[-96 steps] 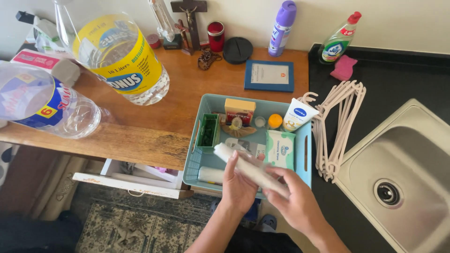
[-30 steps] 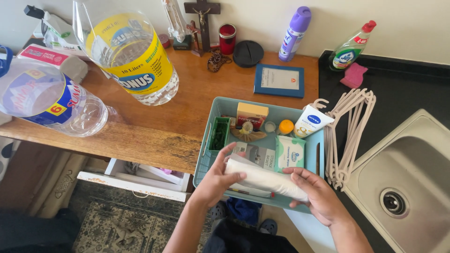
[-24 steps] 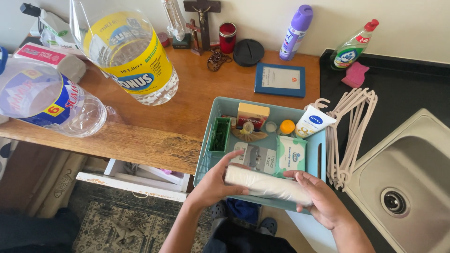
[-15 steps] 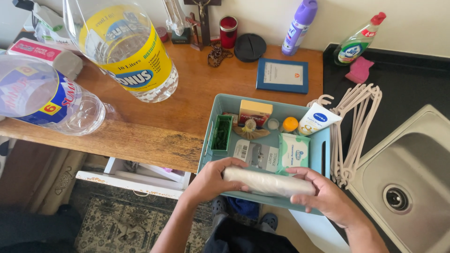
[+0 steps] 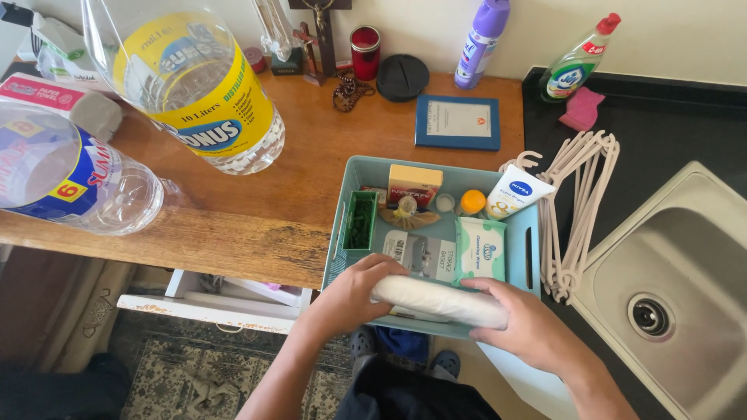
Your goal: Organize household products into a storage tray and tidy hangers into a desk drawer.
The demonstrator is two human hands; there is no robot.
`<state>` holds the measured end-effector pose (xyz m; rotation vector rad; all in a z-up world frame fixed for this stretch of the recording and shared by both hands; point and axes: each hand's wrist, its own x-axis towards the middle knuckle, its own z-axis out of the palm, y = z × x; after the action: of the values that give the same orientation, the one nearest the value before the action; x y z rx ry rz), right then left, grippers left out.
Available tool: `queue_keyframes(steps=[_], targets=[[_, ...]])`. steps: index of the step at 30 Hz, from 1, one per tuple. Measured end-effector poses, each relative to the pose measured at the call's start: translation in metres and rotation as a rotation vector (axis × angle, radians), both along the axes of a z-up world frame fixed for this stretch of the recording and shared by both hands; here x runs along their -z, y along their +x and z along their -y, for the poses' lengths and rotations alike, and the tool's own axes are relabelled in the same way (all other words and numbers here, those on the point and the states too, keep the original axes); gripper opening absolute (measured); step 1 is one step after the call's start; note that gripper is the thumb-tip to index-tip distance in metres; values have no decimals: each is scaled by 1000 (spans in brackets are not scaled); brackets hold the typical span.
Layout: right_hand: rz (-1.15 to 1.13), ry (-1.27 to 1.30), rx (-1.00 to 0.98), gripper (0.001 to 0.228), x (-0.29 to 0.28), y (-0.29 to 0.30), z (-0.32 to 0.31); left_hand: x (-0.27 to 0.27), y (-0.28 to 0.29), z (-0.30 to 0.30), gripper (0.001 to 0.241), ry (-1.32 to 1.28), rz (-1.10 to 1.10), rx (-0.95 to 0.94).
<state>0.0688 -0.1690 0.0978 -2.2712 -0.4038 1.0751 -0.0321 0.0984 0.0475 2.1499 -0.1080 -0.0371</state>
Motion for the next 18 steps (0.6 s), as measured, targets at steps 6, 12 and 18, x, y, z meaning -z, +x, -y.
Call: queue_keyframes(steps=[6,12,18], targets=[[336,-32,-152,53,31,4,14,3,10,7,58,399,24,31],[186,-99,-200,56,29,13,8,10,18,3,50,557,90,136],[-181,264,-83,60,49,32,29,-24,26,4,53,495,-190,185]])
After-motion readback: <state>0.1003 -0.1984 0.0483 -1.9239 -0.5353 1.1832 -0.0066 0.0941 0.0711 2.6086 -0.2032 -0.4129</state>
